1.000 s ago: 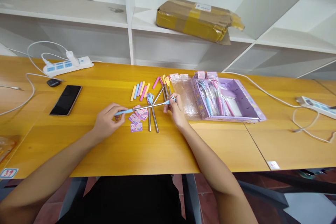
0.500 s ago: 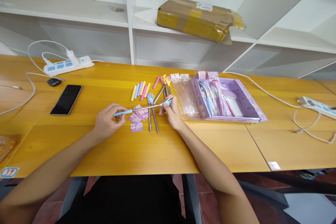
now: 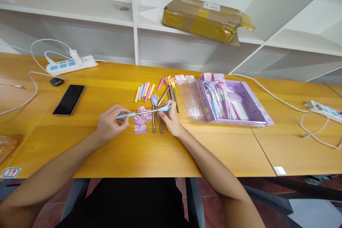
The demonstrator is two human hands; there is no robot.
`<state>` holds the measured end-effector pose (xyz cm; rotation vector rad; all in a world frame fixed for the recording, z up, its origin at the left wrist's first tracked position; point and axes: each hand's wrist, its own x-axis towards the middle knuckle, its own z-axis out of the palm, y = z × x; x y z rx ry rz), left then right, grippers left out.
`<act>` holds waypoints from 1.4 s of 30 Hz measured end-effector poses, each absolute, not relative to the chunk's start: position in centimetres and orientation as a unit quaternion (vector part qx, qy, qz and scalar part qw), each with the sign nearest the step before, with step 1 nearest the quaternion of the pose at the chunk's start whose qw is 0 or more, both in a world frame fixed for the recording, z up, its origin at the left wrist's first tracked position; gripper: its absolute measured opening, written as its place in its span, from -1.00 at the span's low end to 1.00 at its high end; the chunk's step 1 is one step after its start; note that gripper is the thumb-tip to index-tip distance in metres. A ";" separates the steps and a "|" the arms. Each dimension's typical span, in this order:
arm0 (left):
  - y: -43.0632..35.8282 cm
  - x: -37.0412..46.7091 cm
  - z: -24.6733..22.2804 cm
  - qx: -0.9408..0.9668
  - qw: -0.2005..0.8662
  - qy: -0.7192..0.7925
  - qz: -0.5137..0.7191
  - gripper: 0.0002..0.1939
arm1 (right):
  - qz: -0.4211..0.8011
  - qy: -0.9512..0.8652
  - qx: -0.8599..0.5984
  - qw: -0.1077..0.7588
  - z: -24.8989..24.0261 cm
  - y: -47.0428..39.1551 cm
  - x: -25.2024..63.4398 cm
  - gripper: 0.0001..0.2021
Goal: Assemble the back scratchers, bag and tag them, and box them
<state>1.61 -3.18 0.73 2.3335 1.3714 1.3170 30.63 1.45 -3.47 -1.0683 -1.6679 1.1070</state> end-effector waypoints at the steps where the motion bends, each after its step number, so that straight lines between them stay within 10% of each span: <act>1: -3.2 1.7 0.7 0.774 0.064 0.454 0.437 -0.81 | 0.443 -0.662 -0.423 0.432 -3.5 1.3 30.5 -0.60; 42: -4.8 3.0 1.0 0.771 0.071 0.454 0.442 -0.82 | 0.363 -0.764 -0.412 0.340 -3.0 -2.3 28.1 -0.50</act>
